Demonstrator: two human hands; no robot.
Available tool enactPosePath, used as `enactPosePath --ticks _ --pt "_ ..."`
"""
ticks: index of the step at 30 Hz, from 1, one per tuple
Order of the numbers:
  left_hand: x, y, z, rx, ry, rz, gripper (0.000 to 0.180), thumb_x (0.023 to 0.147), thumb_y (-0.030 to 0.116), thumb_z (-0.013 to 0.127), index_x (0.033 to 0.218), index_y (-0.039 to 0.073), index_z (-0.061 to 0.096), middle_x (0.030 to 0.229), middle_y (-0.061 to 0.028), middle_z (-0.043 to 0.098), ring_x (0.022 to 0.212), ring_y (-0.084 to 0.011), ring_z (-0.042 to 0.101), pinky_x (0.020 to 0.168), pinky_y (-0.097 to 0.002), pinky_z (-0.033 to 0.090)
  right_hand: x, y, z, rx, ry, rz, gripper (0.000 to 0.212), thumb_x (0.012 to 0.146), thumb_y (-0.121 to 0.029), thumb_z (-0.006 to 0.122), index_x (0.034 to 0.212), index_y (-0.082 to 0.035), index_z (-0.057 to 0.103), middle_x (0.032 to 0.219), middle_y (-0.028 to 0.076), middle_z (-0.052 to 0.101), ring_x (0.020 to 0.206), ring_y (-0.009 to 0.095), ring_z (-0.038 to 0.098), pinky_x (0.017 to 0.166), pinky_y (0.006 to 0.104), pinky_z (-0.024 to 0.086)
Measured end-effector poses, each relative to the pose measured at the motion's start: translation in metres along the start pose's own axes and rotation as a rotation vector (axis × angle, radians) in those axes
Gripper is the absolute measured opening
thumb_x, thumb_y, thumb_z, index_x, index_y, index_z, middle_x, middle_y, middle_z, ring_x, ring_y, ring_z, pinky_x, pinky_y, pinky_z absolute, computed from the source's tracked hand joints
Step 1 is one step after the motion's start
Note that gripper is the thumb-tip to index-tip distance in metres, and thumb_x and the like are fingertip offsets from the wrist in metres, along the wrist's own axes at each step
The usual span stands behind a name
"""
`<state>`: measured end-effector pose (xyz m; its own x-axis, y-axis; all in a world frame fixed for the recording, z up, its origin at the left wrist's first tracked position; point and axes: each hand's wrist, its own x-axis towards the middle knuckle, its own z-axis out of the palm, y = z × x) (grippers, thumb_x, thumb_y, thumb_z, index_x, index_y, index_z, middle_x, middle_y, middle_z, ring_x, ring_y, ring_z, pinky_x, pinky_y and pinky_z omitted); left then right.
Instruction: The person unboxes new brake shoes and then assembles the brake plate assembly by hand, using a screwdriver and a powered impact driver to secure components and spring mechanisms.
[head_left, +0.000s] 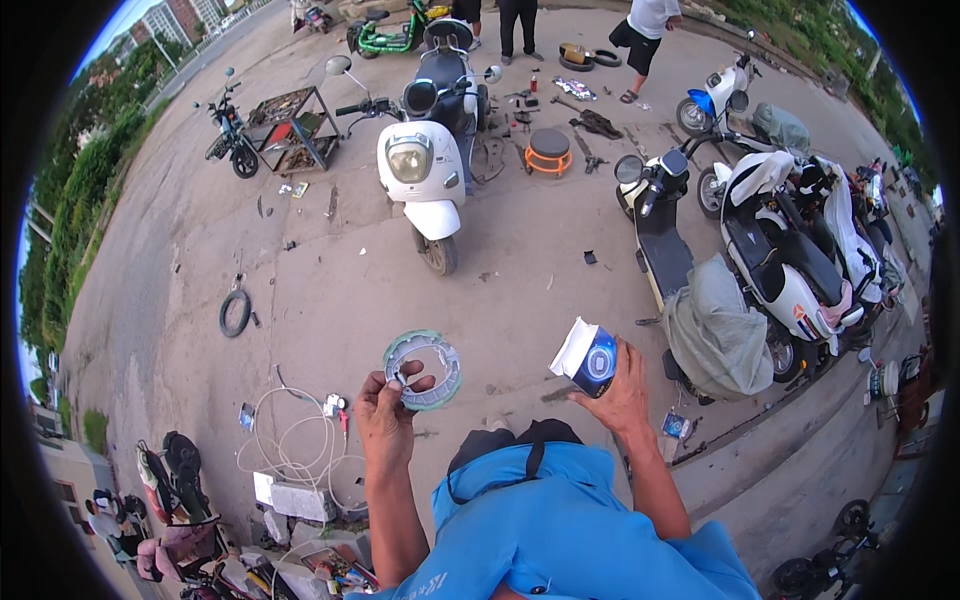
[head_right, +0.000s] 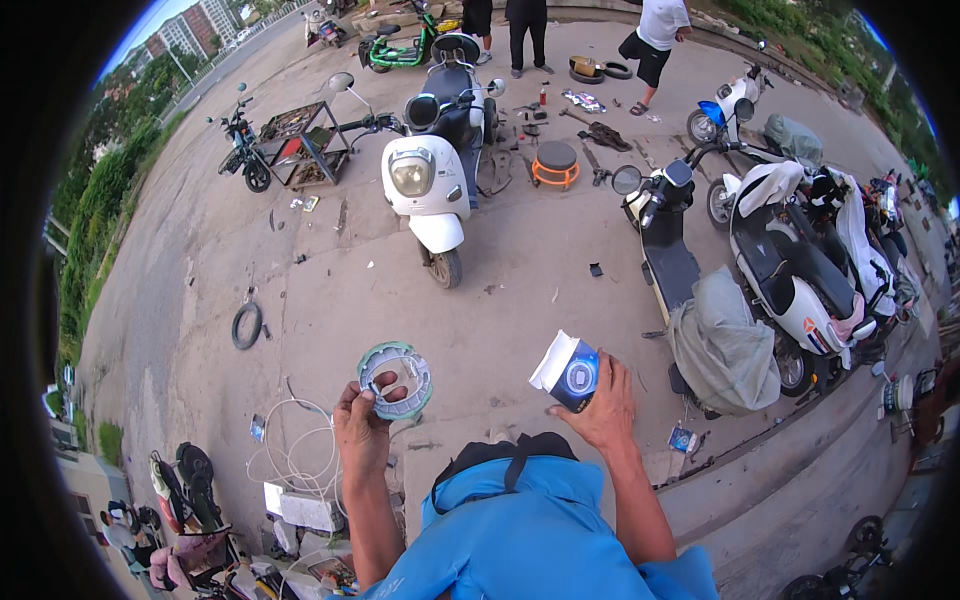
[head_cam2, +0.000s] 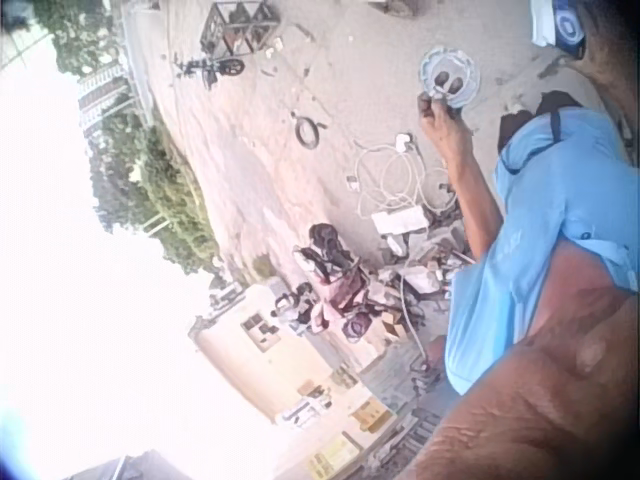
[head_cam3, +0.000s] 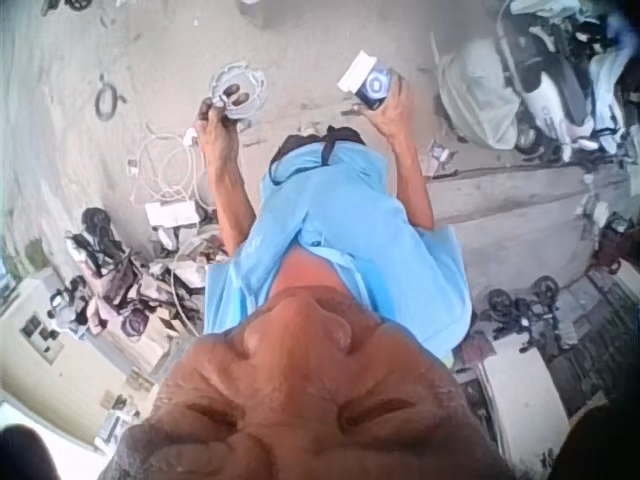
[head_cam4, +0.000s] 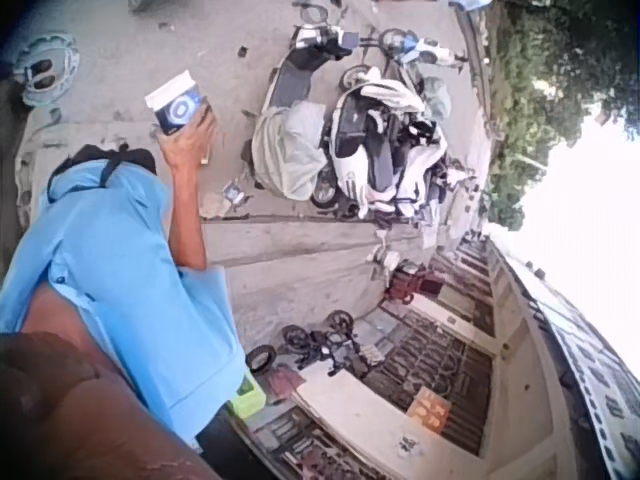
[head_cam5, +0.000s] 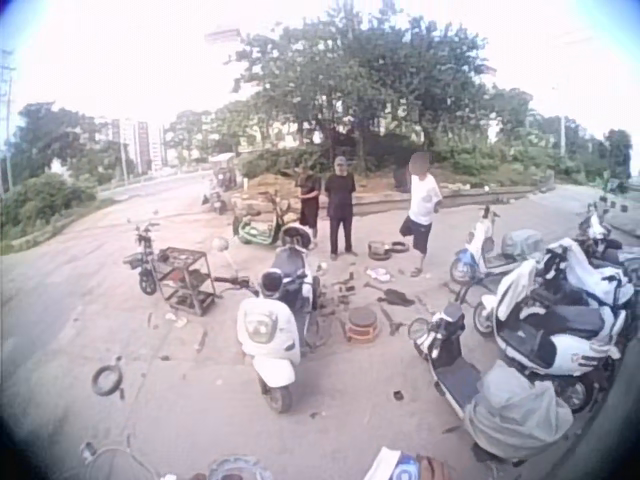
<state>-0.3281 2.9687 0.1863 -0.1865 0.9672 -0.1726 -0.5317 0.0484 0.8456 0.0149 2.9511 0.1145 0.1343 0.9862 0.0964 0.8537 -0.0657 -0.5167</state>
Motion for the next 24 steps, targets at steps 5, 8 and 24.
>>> enactPosePath --ticks 5,8,24 --pt "0.092 -0.010 0.012 0.115 0.014 -0.032 0.009 0.099 0.004 0.054 0.106 -0.002 0.056 0.116 -0.0220 0.070 0.099 -0.0296 0.075 0.084 -0.0377 0.063 0.076 -0.030 0.020 0.105 0.084 -0.049 0.117 0.054 -0.031 0.098 0.148 0.001 0.036 0.139 0.024 0.045 0.129 0.044 0.045 0.108 0.0531 0.042" --pt "0.150 -0.015 0.046 0.642 -0.052 0.185 0.017 0.094 -0.006 0.059 0.111 -0.004 0.057 0.120 -0.0167 0.068 0.101 -0.0225 0.071 0.086 -0.0324 0.057 0.130 -0.026 0.025 0.077 0.203 -0.064 0.125 0.054 -0.041 0.098 0.152 0.001 0.032 0.141 0.026 0.043 0.131 0.045 0.043 0.111 0.0550 0.038" --pt "0.457 -0.137 0.133 0.644 -0.058 0.335 0.017 0.096 -0.006 0.060 0.112 -0.002 0.055 0.127 -0.0142 0.062 0.106 -0.0174 0.065 0.093 -0.0315 0.052 0.507 0.023 0.081 -0.022 0.225 -0.277 0.126 0.055 -0.043 0.097 0.151 0.003 0.032 0.141 0.027 0.043 0.128 0.047 0.045 0.108 0.0554 0.039"
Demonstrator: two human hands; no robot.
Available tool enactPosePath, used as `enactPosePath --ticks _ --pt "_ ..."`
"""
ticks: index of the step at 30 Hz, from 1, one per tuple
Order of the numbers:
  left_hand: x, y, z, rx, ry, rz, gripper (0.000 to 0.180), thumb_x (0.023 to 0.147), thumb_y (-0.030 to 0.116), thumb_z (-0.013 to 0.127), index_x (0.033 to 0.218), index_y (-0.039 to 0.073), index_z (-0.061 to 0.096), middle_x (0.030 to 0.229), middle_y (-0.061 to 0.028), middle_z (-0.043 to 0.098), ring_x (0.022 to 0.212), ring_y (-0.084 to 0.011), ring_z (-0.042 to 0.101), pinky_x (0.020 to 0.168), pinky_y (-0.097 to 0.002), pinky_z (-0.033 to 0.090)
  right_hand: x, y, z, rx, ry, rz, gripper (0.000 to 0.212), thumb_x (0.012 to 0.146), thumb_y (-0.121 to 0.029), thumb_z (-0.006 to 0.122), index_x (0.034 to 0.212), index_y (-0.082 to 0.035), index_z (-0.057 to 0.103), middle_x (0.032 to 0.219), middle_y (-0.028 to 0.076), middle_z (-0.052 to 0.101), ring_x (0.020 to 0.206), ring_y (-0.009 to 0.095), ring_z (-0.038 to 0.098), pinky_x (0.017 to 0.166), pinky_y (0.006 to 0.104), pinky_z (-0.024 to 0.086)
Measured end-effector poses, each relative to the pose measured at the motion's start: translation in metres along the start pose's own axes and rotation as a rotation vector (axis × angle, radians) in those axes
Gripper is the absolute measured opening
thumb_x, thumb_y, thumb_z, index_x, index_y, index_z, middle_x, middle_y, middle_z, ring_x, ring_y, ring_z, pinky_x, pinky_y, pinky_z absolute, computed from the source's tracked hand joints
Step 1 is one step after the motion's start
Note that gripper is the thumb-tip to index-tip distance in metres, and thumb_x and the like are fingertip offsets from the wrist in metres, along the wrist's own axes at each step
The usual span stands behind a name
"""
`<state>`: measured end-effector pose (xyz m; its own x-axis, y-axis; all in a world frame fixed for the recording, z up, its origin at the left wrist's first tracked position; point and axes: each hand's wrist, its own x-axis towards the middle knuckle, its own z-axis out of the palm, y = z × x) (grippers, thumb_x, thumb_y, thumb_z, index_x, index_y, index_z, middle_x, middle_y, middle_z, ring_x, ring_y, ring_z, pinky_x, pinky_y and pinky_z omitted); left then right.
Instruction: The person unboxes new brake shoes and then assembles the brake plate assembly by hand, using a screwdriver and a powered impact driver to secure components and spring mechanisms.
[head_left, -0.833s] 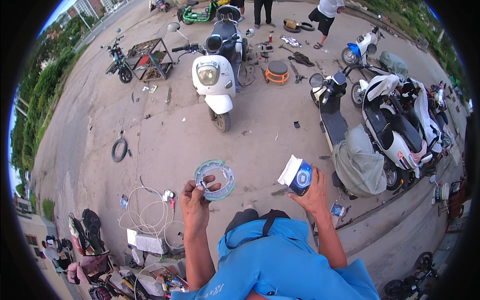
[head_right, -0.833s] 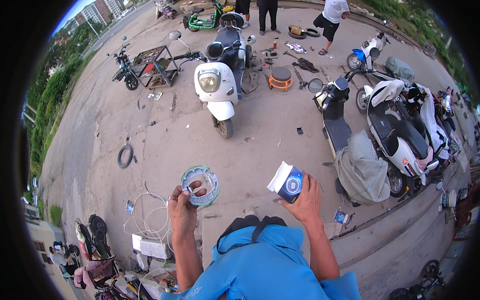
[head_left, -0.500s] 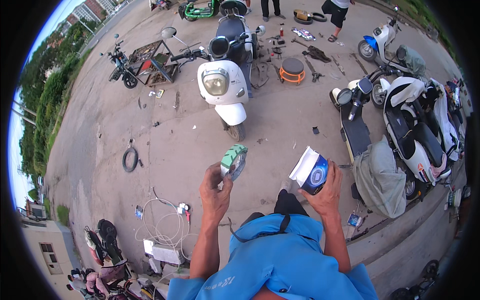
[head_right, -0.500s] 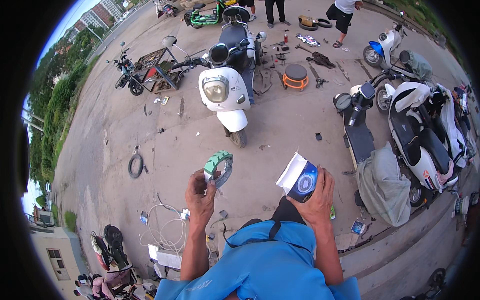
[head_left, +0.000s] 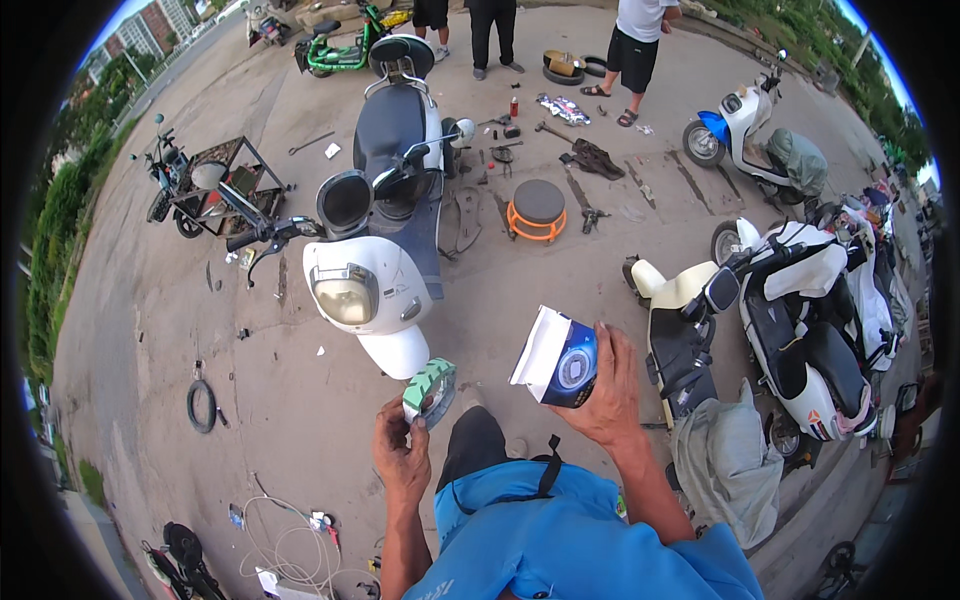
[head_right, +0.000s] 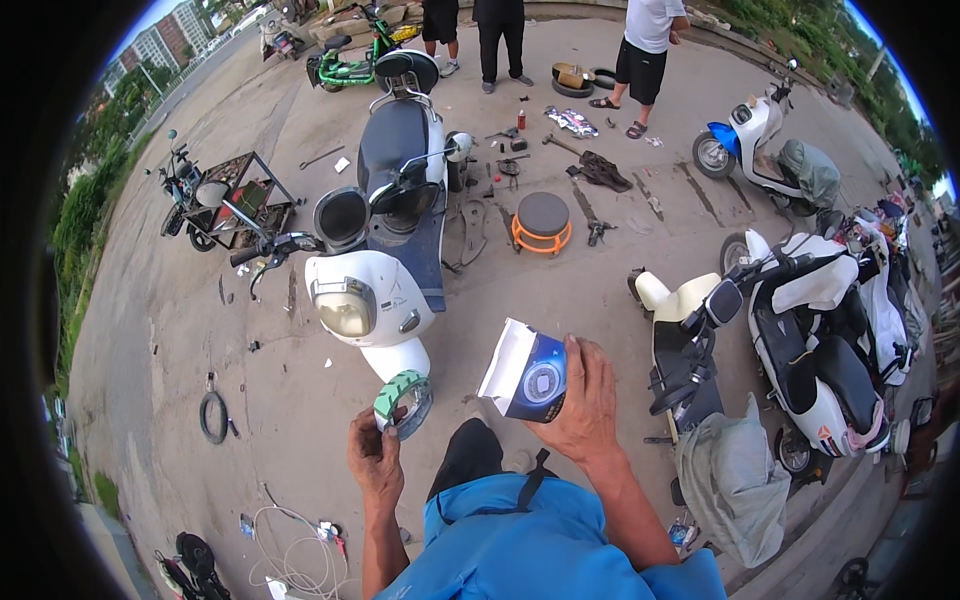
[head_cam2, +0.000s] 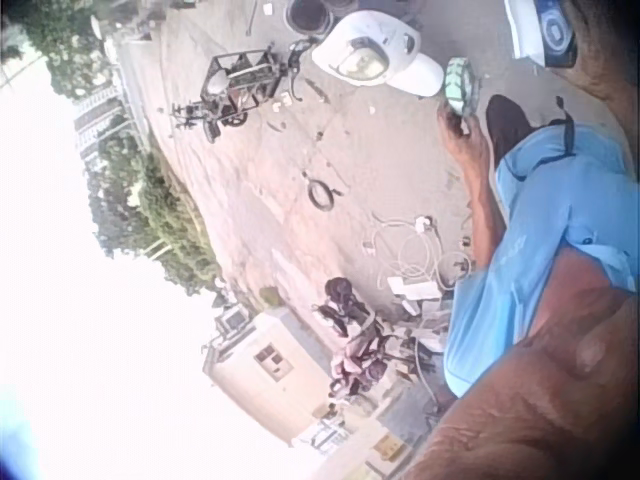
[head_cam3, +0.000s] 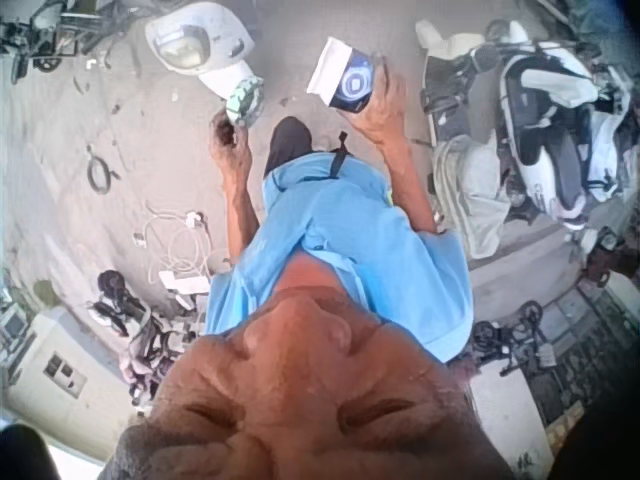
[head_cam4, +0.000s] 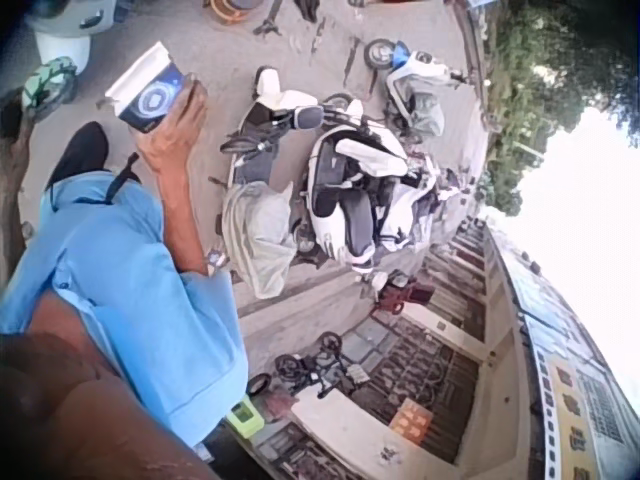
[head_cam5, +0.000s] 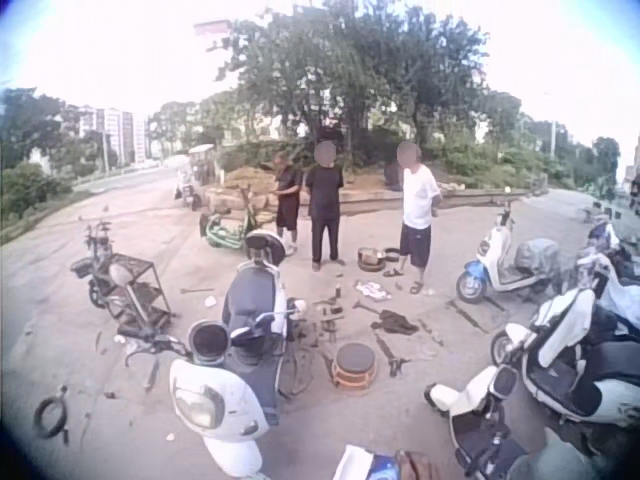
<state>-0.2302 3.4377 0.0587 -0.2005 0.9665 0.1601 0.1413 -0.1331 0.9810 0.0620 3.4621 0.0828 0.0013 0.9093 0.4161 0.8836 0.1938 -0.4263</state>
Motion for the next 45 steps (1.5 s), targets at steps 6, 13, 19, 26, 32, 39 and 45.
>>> enactPosePath --ticks 6,13,19,26,32,39,45 --pt "0.114 -0.021 0.058 -0.015 -0.123 -0.061 0.024 0.101 0.001 0.059 0.124 0.000 0.055 0.112 -0.0124 0.073 0.104 -0.0147 0.067 0.089 -0.0282 0.052 0.097 0.039 0.041 -0.058 0.009 0.127 0.129 0.054 -0.049 0.097 0.152 0.003 0.031 0.141 0.027 0.043 0.129 0.046 0.045 0.108 0.0553 0.039" --pt "0.267 -0.003 0.164 0.036 -0.577 -0.064 0.020 0.094 -0.002 0.065 0.112 -0.002 0.057 0.128 -0.0151 0.064 0.108 -0.0245 0.069 0.085 -0.0344 0.058 0.173 0.118 0.043 -0.147 0.109 0.485 0.129 0.055 -0.051 0.096 0.154 0.003 0.031 0.144 0.027 0.042 0.133 0.047 0.043 0.111 0.0562 0.036" --pt "0.375 -0.003 0.256 0.083 -0.794 0.160 0.026 0.089 0.003 0.071 0.111 0.002 0.057 0.126 -0.0150 0.068 0.106 -0.0338 0.070 0.086 -0.0393 0.058 0.219 0.194 0.042 -0.238 0.182 0.751 0.125 0.056 -0.032 0.098 0.156 -0.001 0.030 0.146 0.028 0.041 0.135 0.047 0.043 0.113 0.0511 0.039" --pt "0.451 -0.040 0.385 -0.026 -0.821 0.055 0.026 0.092 0.005 0.070 0.114 0.000 0.056 0.130 -0.0167 0.065 0.101 -0.0322 0.068 0.083 -0.0388 0.055 0.315 0.325 0.071 -0.258 0.042 0.742 0.122 0.060 -0.038 0.096 0.153 0.005 0.031 0.143 0.029 0.044 0.132 0.047 0.044 0.111 0.0524 0.038" --pt "0.513 -0.033 0.462 -0.033 -0.705 -0.227 0.023 0.095 0.003 0.065 0.116 0.000 0.056 0.127 -0.0153 0.067 0.102 -0.0300 0.070 0.087 -0.0376 0.056 0.472 0.402 0.066 -0.233 -0.197 0.481 0.120 0.056 -0.043 0.096 0.148 0.006 0.038 0.135 0.026 0.048 0.124 0.044 0.050 0.106 0.0509 0.042" --pt "0.583 -0.040 0.522 -0.190 -0.501 -0.512 0.014 0.102 0.002 0.058 0.115 -0.001 0.054 0.120 -0.0129 0.070 0.107 -0.0196 0.071 0.088 -0.0333 0.059 0.590 0.462 0.074 -0.217 -0.253 0.340 0.116 0.053 -0.040 0.098 0.144 0.004 0.042 0.130 0.024 0.051 0.122 0.043 0.051 0.101 0.0520 0.045" --pt "0.656 -0.062 0.580 -0.315 -0.457 -0.465 0.014 0.102 0.001 0.057 0.114 -0.004 0.053 0.109 -0.0156 0.072 0.110 -0.0204 0.070 0.092 -0.0346 0.057 0.634 0.497 0.106 -0.230 -0.283 0.428 0.117 0.056 -0.045 0.096 0.146 0.006 0.040 0.133 0.026 0.050 0.123 0.044 0.051 0.103 0.0528 0.044"
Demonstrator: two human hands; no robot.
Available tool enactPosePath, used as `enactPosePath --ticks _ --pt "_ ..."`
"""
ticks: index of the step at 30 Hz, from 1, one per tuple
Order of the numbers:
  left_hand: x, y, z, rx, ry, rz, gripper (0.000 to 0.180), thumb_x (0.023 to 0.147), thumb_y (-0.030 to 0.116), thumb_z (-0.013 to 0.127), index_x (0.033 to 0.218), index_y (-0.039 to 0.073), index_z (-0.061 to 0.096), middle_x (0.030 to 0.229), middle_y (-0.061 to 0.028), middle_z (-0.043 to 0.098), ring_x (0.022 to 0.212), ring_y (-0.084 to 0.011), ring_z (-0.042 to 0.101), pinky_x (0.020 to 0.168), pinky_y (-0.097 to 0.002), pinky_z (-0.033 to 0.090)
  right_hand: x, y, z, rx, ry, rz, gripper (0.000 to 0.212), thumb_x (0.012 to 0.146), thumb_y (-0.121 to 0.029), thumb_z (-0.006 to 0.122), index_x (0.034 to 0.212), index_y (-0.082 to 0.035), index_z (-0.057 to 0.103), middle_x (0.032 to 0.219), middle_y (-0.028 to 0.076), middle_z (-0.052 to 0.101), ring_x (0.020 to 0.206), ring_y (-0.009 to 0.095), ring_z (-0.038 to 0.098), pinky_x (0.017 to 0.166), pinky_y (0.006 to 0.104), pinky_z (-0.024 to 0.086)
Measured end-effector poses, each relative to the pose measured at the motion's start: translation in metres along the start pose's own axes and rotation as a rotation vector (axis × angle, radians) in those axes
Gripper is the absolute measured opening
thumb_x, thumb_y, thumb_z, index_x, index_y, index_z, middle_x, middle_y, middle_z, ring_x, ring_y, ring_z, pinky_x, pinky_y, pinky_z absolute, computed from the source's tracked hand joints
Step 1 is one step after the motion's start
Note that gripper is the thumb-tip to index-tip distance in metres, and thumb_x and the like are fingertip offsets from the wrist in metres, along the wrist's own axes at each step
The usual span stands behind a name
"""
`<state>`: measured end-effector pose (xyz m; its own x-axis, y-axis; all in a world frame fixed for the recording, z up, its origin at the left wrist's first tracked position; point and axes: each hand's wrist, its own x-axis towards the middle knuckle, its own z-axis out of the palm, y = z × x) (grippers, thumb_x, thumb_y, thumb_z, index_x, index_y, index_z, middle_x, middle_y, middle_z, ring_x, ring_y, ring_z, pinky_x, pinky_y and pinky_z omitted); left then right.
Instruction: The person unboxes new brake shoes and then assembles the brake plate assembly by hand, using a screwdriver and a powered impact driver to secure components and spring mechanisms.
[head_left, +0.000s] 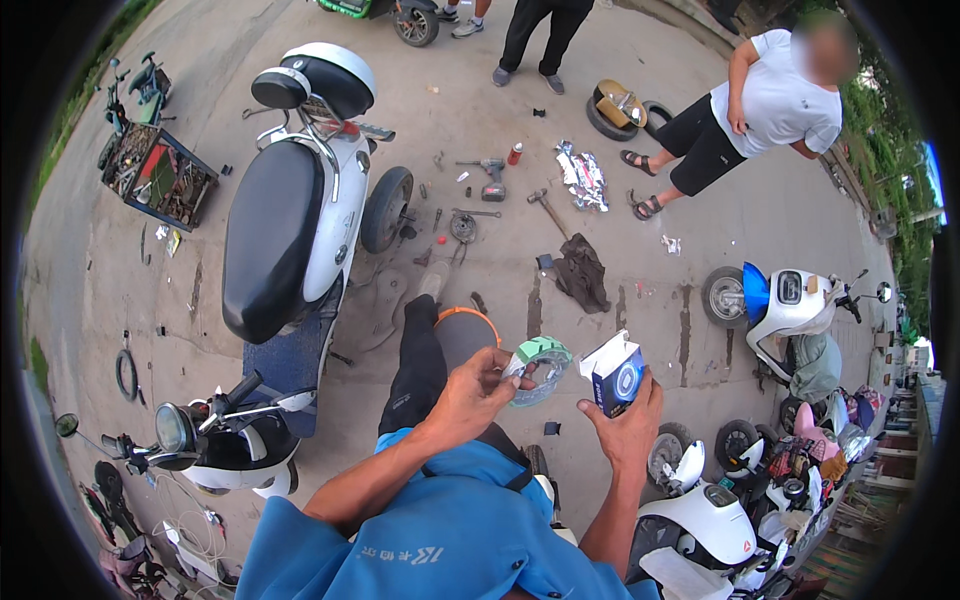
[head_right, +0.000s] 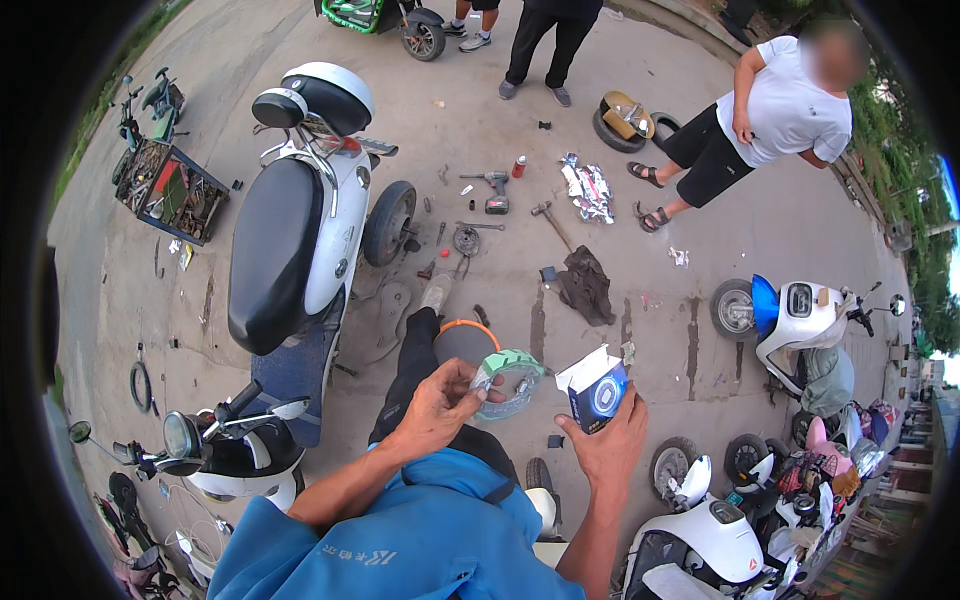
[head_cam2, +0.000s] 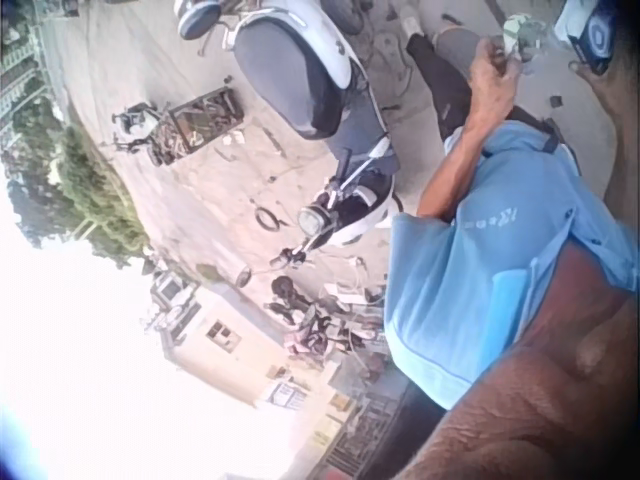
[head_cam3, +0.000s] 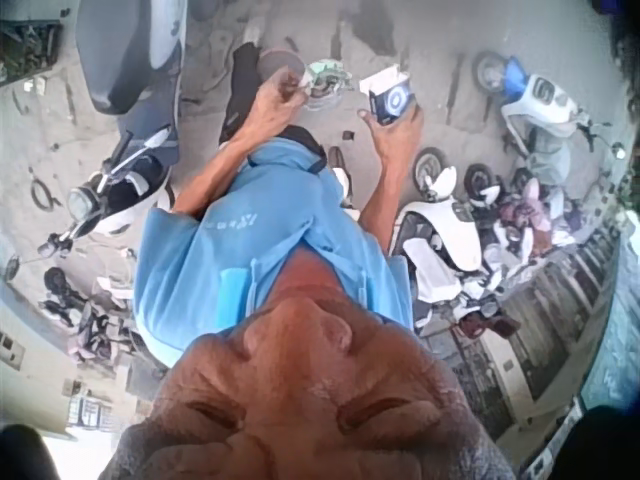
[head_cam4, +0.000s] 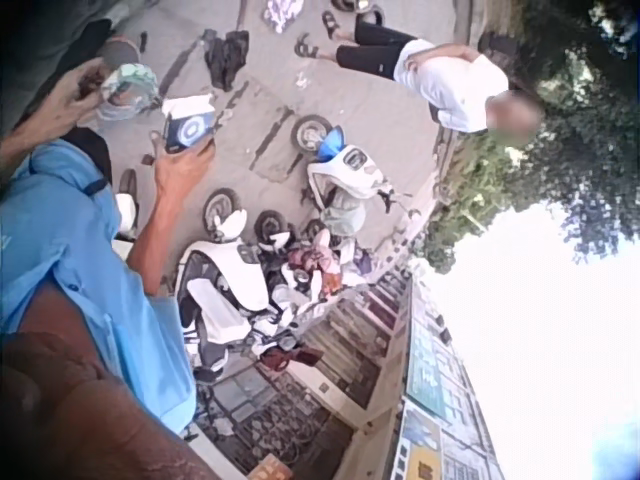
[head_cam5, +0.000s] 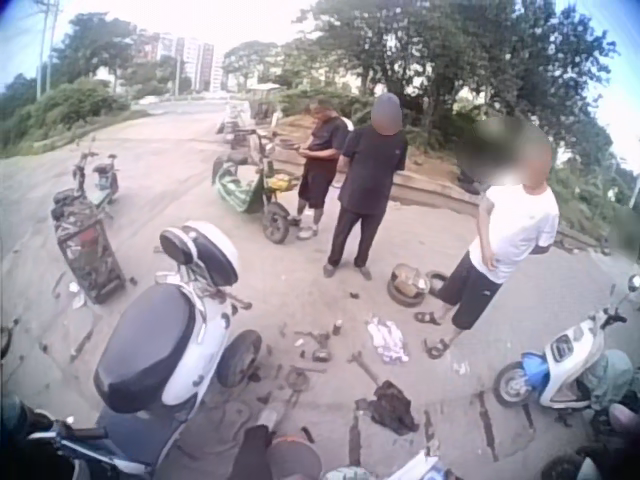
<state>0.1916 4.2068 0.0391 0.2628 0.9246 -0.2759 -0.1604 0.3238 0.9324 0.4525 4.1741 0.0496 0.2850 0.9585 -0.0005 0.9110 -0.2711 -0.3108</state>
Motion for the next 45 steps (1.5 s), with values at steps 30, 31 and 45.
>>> enactPosePath --ticks 30,31,45 --pt "0.365 -0.063 -0.162 -0.322 0.168 -0.370 0.020 0.102 0.001 0.057 0.120 -0.005 0.052 0.110 -0.0137 0.072 0.108 -0.0178 0.070 0.093 -0.0328 0.055 0.364 -0.116 0.243 -0.359 -0.743 -0.236 0.120 0.054 -0.051 0.094 0.147 0.002 0.041 0.134 0.022 0.053 0.125 0.041 0.053 0.102 0.0537 0.044" --pt "0.374 -0.071 -0.164 -0.289 0.188 -0.367 0.019 0.100 0.004 0.061 0.116 -0.003 0.052 0.103 -0.0122 0.070 0.099 -0.0150 0.068 0.085 -0.0312 0.054 0.376 -0.114 0.262 -0.373 -0.784 -0.257 0.119 0.055 -0.051 0.094 0.147 0.002 0.041 0.134 0.022 0.053 0.125 0.041 0.053 0.102 0.0532 0.044" --pt "0.507 -0.327 -0.191 0.602 0.049 -0.219 0.032 0.085 0.003 0.071 0.112 -0.001 0.053 0.101 -0.0158 0.064 0.075 -0.0302 0.069 0.061 -0.0378 0.056 0.429 0.013 0.546 -0.326 -0.797 -0.075 0.108 0.061 -0.032 0.094 0.149 0.002 0.041 0.138 0.026 0.051 0.128 0.045 0.051 0.107 0.0515 0.043"
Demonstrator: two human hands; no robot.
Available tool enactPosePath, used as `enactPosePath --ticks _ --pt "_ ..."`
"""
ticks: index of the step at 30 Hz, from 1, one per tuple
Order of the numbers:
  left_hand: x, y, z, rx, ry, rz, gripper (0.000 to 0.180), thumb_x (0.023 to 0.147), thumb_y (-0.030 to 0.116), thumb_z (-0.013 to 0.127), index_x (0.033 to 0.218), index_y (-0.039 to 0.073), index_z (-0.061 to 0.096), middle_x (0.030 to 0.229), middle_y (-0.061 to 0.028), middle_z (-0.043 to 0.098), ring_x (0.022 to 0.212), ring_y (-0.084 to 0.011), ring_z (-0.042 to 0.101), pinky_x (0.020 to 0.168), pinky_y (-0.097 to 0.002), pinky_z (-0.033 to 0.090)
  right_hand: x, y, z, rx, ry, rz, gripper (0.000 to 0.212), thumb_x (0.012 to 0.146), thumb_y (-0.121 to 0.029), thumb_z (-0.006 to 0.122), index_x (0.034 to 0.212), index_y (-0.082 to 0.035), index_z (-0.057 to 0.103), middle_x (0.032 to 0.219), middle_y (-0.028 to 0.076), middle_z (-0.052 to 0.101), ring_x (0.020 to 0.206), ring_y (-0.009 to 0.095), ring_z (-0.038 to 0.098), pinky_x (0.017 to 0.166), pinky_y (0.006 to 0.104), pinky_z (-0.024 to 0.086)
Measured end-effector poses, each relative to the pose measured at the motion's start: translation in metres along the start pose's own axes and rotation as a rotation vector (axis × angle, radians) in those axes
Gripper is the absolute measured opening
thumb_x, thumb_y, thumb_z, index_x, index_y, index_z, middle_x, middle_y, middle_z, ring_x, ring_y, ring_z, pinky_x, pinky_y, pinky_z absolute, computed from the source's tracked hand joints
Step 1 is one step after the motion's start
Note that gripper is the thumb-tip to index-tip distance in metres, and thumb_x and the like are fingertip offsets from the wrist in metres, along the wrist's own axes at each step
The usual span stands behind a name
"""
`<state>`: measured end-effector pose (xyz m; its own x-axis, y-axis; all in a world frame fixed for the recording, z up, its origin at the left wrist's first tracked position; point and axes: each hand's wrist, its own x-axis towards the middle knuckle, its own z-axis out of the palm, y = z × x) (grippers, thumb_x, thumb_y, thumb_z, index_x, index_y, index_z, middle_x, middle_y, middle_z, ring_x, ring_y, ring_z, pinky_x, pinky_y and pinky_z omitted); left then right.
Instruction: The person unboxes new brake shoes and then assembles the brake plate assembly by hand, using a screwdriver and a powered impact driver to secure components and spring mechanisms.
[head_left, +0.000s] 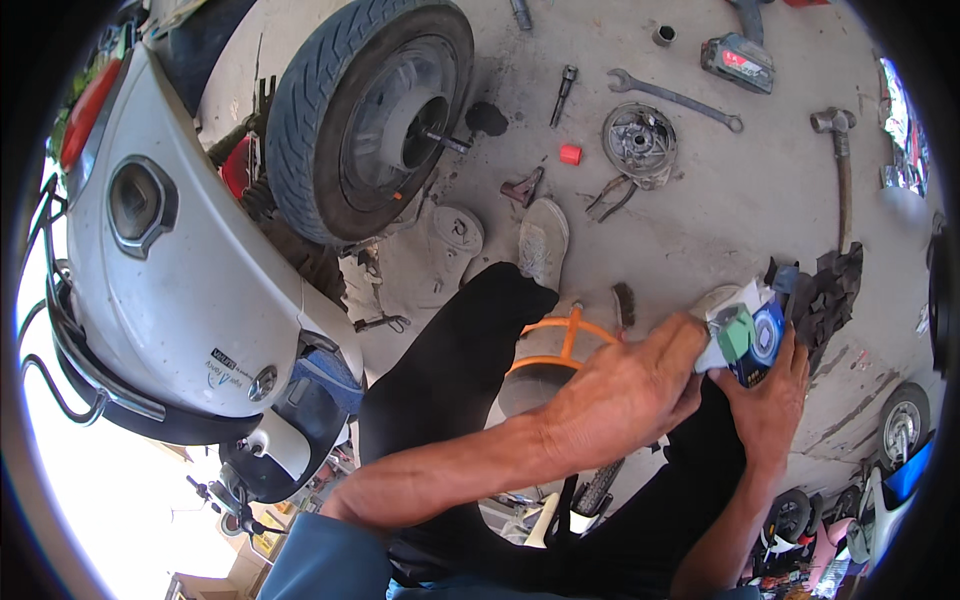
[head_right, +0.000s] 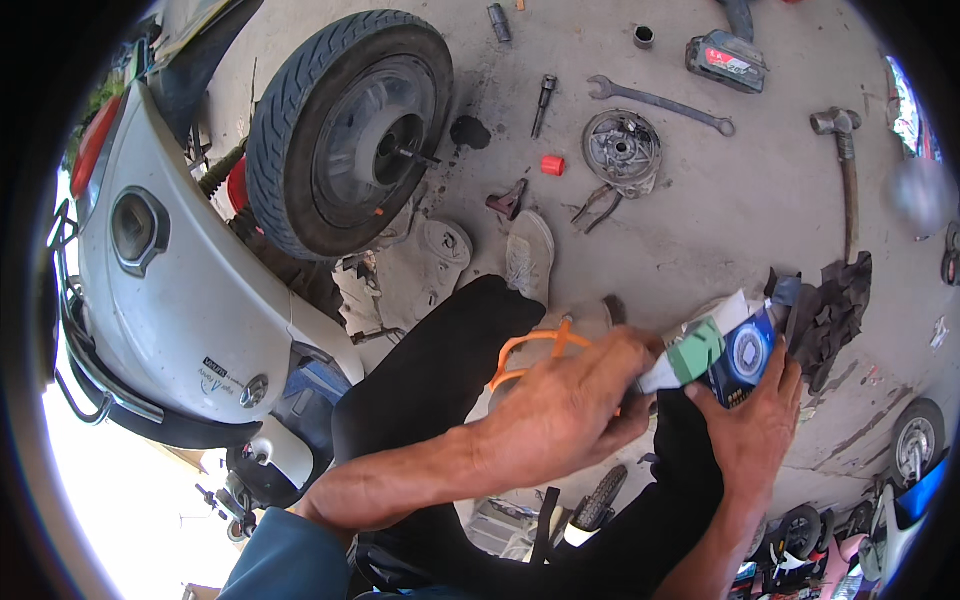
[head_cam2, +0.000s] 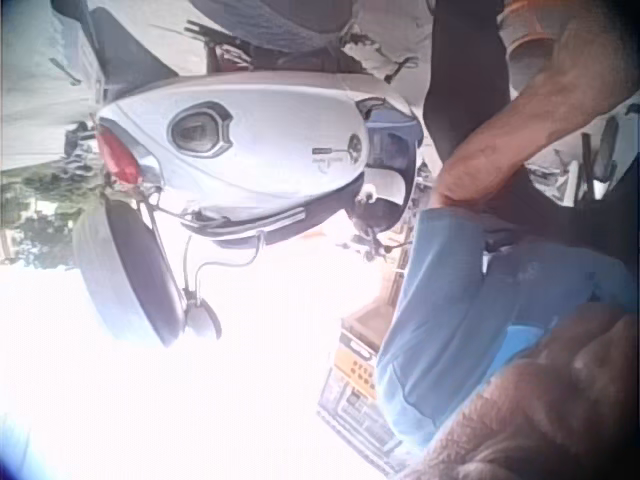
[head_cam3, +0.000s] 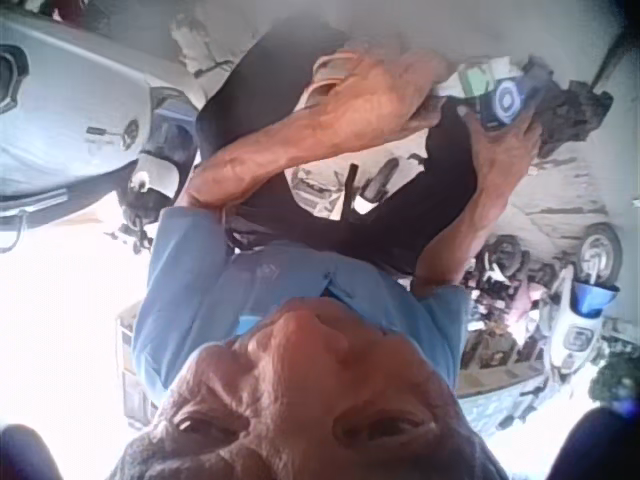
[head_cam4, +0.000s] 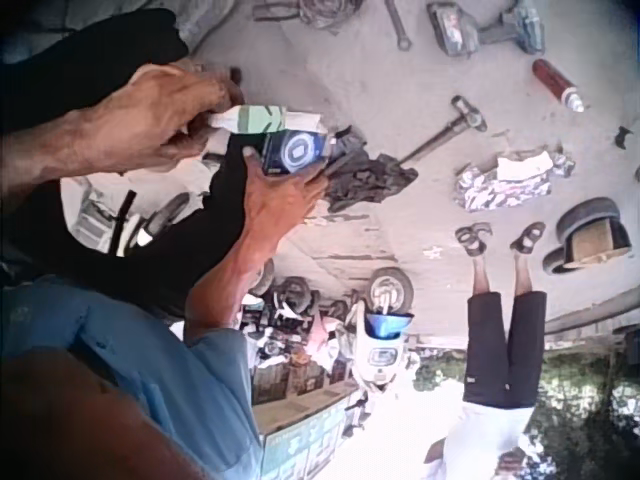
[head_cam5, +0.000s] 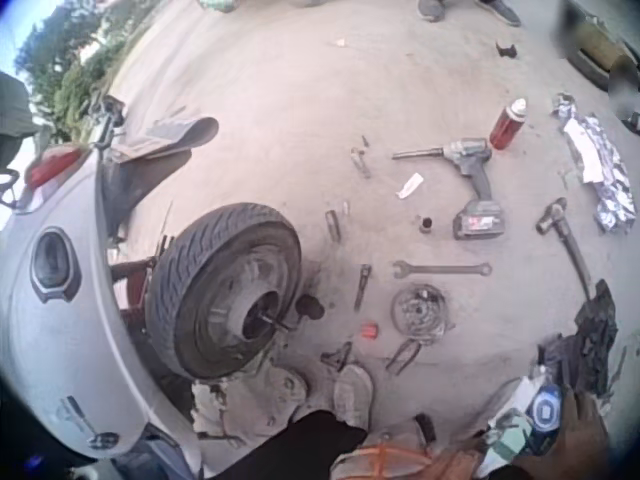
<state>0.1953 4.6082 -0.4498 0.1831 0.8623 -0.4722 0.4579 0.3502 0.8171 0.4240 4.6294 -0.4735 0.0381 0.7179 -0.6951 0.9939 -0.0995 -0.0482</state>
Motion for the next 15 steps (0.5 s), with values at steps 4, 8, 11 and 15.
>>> enactPosePath --ticks 4,8,11,15 --pt "-0.002 -0.002 0.000 0.191 -0.165 0.241 0.030 0.084 0.004 0.066 0.108 -0.007 0.052 0.098 -0.0200 0.059 0.078 -0.0272 0.071 0.061 -0.0375 0.058 0.026 0.031 -0.024 -0.014 0.055 -0.055 0.106 0.056 -0.020 0.093 0.148 -0.001 0.044 0.138 0.026 0.052 0.127 0.047 0.051 0.107 0.0496 0.045" --pt "-0.007 0.001 -0.006 0.380 -0.202 0.336 0.025 0.081 0.007 0.065 0.102 -0.004 0.059 0.112 -0.0227 0.066 0.084 -0.0283 0.072 0.070 -0.0352 0.061 0.038 0.064 -0.036 0.032 0.189 -0.029 0.112 0.053 -0.025 0.094 0.150 -0.001 0.043 0.134 0.021 0.054 0.123 0.044 0.054 0.105 0.0480 0.046" --pt "-0.011 0.008 -0.016 0.515 -0.115 0.413 0.022 0.082 0.010 0.064 0.099 -0.004 0.060 0.110 -0.0256 0.067 0.079 -0.0270 0.071 0.068 -0.0351 0.060 0.038 0.086 -0.039 0.077 0.261 -0.040 0.113 0.054 -0.026 0.094 0.151 -0.001 0.042 0.134 0.021 0.054 0.123 0.043 0.055 0.105 0.0472 0.046" --pt "-0.025 0.019 -0.019 0.615 0.134 0.569 0.024 0.079 0.011 0.065 0.097 -0.004 0.059 0.104 -0.0210 0.065 0.072 -0.0225 0.067 0.062 -0.0318 0.058 0.029 0.116 -0.057 -0.045 0.447 0.011 0.105 0.062 -0.022 0.092 0.151 0.001 0.041 0.134 0.022 0.055 0.123 0.042 0.056 0.103 0.0475 0.047"
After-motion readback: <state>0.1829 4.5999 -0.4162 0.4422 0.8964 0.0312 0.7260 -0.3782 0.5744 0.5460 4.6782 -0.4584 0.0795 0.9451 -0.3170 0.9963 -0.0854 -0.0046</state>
